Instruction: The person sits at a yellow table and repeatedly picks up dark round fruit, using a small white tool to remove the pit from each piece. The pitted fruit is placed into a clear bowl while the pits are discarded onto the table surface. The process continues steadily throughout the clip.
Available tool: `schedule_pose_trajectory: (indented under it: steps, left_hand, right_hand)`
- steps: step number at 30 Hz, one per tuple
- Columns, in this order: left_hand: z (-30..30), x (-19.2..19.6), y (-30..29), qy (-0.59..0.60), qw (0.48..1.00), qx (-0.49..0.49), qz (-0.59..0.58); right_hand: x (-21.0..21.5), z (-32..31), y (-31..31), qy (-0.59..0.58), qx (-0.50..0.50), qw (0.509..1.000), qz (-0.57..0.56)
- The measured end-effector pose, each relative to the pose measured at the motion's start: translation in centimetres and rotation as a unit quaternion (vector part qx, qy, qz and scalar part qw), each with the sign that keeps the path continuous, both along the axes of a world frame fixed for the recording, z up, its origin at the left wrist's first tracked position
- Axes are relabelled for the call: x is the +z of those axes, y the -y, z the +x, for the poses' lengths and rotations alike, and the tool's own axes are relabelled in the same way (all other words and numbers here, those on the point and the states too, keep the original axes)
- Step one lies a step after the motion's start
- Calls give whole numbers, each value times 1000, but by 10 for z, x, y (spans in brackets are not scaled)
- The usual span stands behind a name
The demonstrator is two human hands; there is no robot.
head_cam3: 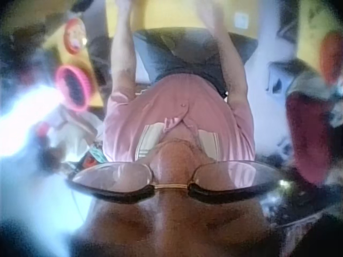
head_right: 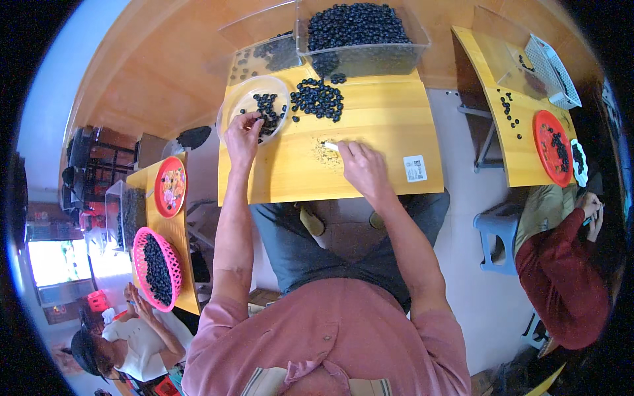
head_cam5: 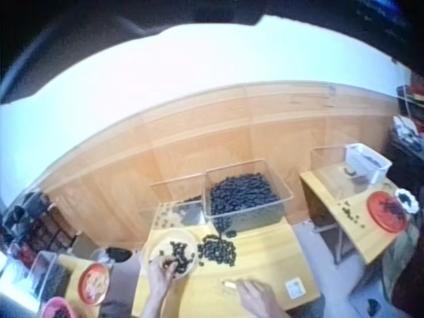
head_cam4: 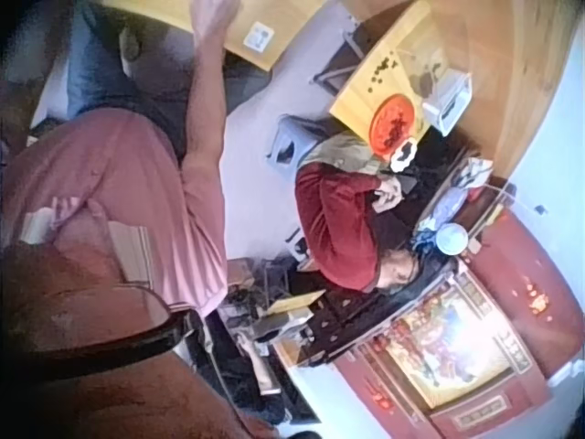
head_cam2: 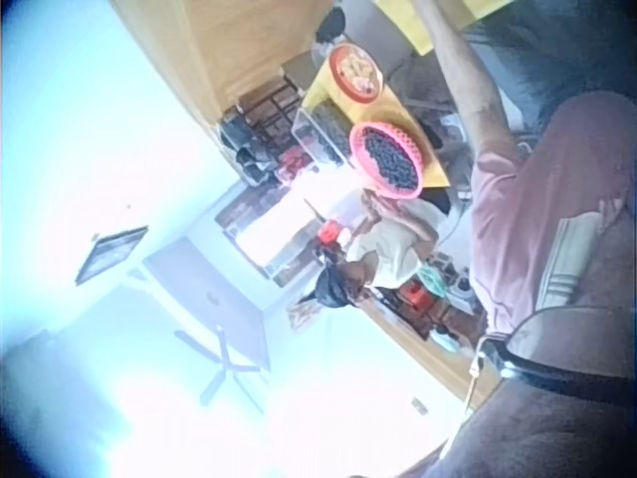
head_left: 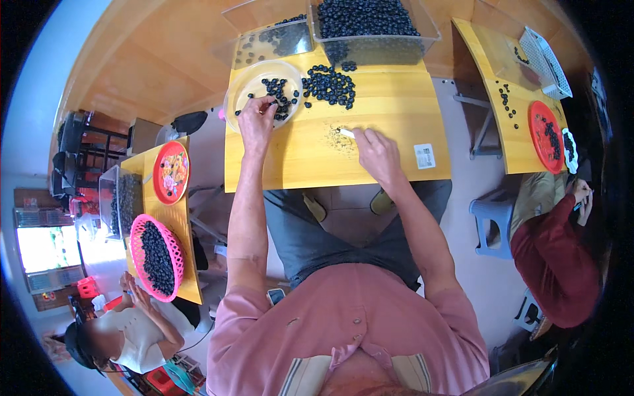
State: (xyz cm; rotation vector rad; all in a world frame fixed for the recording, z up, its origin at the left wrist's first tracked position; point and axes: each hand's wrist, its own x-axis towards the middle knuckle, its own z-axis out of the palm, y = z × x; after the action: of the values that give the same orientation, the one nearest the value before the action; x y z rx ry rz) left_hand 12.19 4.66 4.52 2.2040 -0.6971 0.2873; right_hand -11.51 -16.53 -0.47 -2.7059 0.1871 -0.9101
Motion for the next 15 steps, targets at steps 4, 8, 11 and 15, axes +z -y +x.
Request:
schedule_pose_trajectory:
  steps: [4, 8, 11, 15]
  left_hand:
    - [-7, -1, 7, 81, 994, -36, 69]
    - [-22, 6, 41, 168, 961, -155, 153]
    - [-22, 8, 67, 309, 874, -223, 301]
    - [-2, 7, 81, 324, 803, -253, 432]
  right_hand:
    - [-4, 0, 1, 0, -1, 1000, 4]
    - [-4, -1, 1, -23, -5, 1000, 6]
    - [-4, -1, 2, -13, -6, 1000, -1]
    - [-2, -1, 0, -5, -9, 1000, 3]
